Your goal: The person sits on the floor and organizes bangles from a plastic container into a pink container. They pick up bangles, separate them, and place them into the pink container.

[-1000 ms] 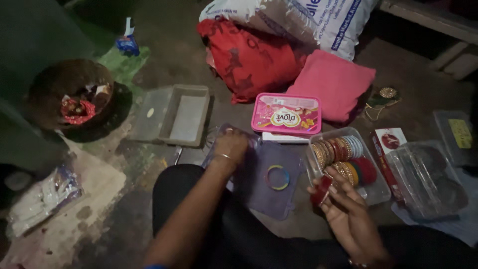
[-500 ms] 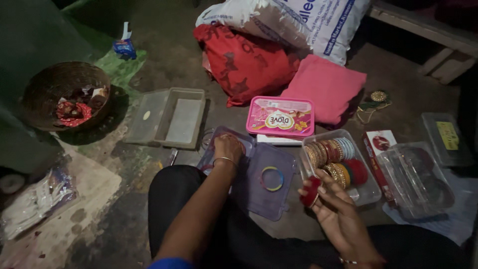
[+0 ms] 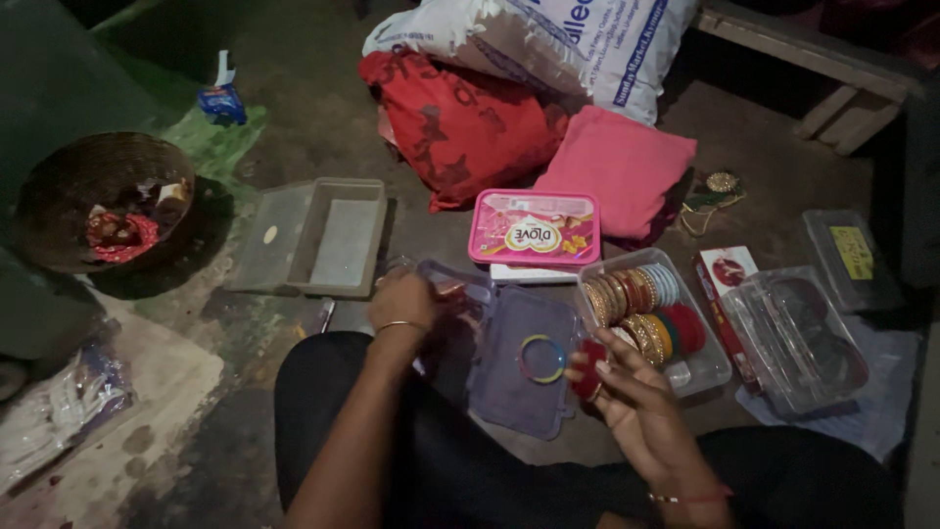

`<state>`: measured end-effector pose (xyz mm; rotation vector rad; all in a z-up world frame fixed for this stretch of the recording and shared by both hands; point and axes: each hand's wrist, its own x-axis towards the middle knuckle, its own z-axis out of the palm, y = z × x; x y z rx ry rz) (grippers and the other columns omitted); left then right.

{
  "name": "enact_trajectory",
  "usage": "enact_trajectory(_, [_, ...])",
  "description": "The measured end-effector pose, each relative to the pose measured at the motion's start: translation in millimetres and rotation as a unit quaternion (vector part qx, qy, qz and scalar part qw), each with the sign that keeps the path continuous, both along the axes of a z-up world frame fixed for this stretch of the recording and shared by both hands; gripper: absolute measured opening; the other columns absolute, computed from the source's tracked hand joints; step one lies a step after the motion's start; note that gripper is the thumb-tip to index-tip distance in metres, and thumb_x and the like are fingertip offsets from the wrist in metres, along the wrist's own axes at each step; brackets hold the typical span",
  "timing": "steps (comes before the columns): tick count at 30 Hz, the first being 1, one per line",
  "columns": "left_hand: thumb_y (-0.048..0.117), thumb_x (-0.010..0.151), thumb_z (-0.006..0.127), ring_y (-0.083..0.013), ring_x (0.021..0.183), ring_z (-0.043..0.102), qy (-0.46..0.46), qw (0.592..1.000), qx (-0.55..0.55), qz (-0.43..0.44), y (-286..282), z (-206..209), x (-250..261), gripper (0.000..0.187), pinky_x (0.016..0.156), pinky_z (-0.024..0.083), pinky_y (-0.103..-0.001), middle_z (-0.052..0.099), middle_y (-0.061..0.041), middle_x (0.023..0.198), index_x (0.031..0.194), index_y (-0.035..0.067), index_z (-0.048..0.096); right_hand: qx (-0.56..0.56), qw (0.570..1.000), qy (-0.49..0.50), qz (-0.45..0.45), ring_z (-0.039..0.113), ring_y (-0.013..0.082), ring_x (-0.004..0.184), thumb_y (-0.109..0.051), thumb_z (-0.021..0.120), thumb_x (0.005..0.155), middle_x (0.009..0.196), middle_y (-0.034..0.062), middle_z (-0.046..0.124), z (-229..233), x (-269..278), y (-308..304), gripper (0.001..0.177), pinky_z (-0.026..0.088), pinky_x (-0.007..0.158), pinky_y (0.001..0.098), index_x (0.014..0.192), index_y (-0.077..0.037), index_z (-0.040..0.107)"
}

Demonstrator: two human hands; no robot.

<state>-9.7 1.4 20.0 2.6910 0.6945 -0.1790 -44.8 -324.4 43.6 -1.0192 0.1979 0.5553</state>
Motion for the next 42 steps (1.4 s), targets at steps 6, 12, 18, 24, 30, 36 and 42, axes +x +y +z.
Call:
enact_trajectory(6, [0.044, 0.069, 0.086, -0.0395, 0.092, 0.07, -0.202, 0.978, 0.041, -0.021, 5.4, 19.6, -13.4, 0.04, 0.082, 0.055, -0.05, 0.071, -0.017, 0.099, 0.088, 0.008, 0.081, 0.011, 1.0, -0.014, -0.02, 0.068, 0.0265, 0.109, -0.003, 0.058, 0.09, 0.12, 0.0199, 0.067, -1.4, -3.4, -2.1, 0.058, 0.055, 0.097, 0.0392, 0.147, 0.001, 0.045])
enact_trajectory(12, [0.034, 0.073, 0.082, -0.025, 0.075, 0.075, -0.197, 0.913, -0.358, 0.005, -23.6, -14.9, -11.5, 0.033, 0.068, 0.056, -0.036, 0.076, -0.012, 0.082, 0.091, 0.006, 0.078, -0.113, 0.992, -0.034, -0.047, 0.071, 0.0238, 0.102, 0.0, 0.064, 0.087, 0.113, 0.0163, 0.072, -2.0, 1.1, -2.4, 0.064, 0.055, 0.09, 0.0369, 0.148, -0.003, 0.046])
enact_trajectory(18, [0.035, 0.086, 0.08, -0.0159, 0.075, 0.07, -0.022, 0.693, -0.714, 0.096, -107.8, -44.5, -35.5, 0.032, 0.07, 0.054, -0.031, 0.078, -0.007, 0.088, 0.096, 0.005, 0.077, -0.154, 0.968, -0.185, -0.071, 0.075, 0.0202, 0.095, 0.009, 0.071, 0.08, 0.109, 0.016, 0.076, -17.9, -5.2, 11.0, 0.087, 0.059, 0.086, 0.0331, 0.155, -0.005, 0.031])
enact_trajectory(24, [0.069, 0.086, 0.052, -0.0118, 0.085, 0.069, 0.13, 0.625, -0.756, 0.143, -118.7, 4.4, -43.4, 0.062, 0.077, 0.045, -0.031, 0.081, 0.001, 0.104, 0.119, 0.019, 0.065, -0.251, 0.929, -0.259, -0.079, 0.073, 0.0193, 0.097, 0.009, 0.074, 0.077, 0.107, 0.0173, 0.077, -10.8, -15.2, 18.0, 0.097, 0.058, 0.086, 0.0332, 0.159, -0.007, 0.024])
enact_trajectory(30, [0.071, 0.088, 0.049, -0.0182, 0.089, 0.07, 0.101, 0.601, -0.782, 0.129, -119.0, 0.7, -44.6, 0.068, 0.085, 0.049, -0.034, 0.08, -0.007, 0.109, 0.126, 0.016, 0.061, -0.292, 0.917, -0.25, -0.104, 0.076, 0.0202, 0.093, 0.006, 0.074, 0.079, 0.101, 0.0192, 0.078, -4.6, -14.6, 17.3, 0.095, 0.06, 0.086, 0.0324, 0.16, -0.007, 0.024])
enact_trajectory(36, [0.074, 0.088, 0.047, -0.0142, 0.097, 0.07, 0.085, 0.614, -0.78, 0.083, -126.9, 5.9, -48.0, 0.076, 0.091, 0.048, -0.034, 0.075, -0.004, 0.112, 0.128, 0.012, 0.065, -0.239, 0.937, -0.245, -0.072, 0.076, 0.0204, 0.09, 0.007, 0.074, 0.078, 0.1, 0.0189, 0.078, -3.3, -16.9, 19.1, 0.1, 0.061, 0.082, 0.0315, 0.161, -0.006, 0.018])
enact_trajectory(42, [0.079, 0.086, 0.043, -0.0139, 0.093, 0.068, 0.105, 0.618, -0.774, 0.087, -129.4, 17.1, -49.4, 0.081, 0.089, 0.048, -0.036, 0.074, -0.001, 0.106, 0.126, 0.012, 0.067, -0.214, 0.949, -0.223, -0.053, 0.077, 0.0229, 0.092, 0.008, 0.075, 0.076, 0.101, 0.0209, 0.078, -2.9, -16.3, 20.0, 0.103, 0.063, 0.081, 0.033, 0.161, -0.005, 0.017])
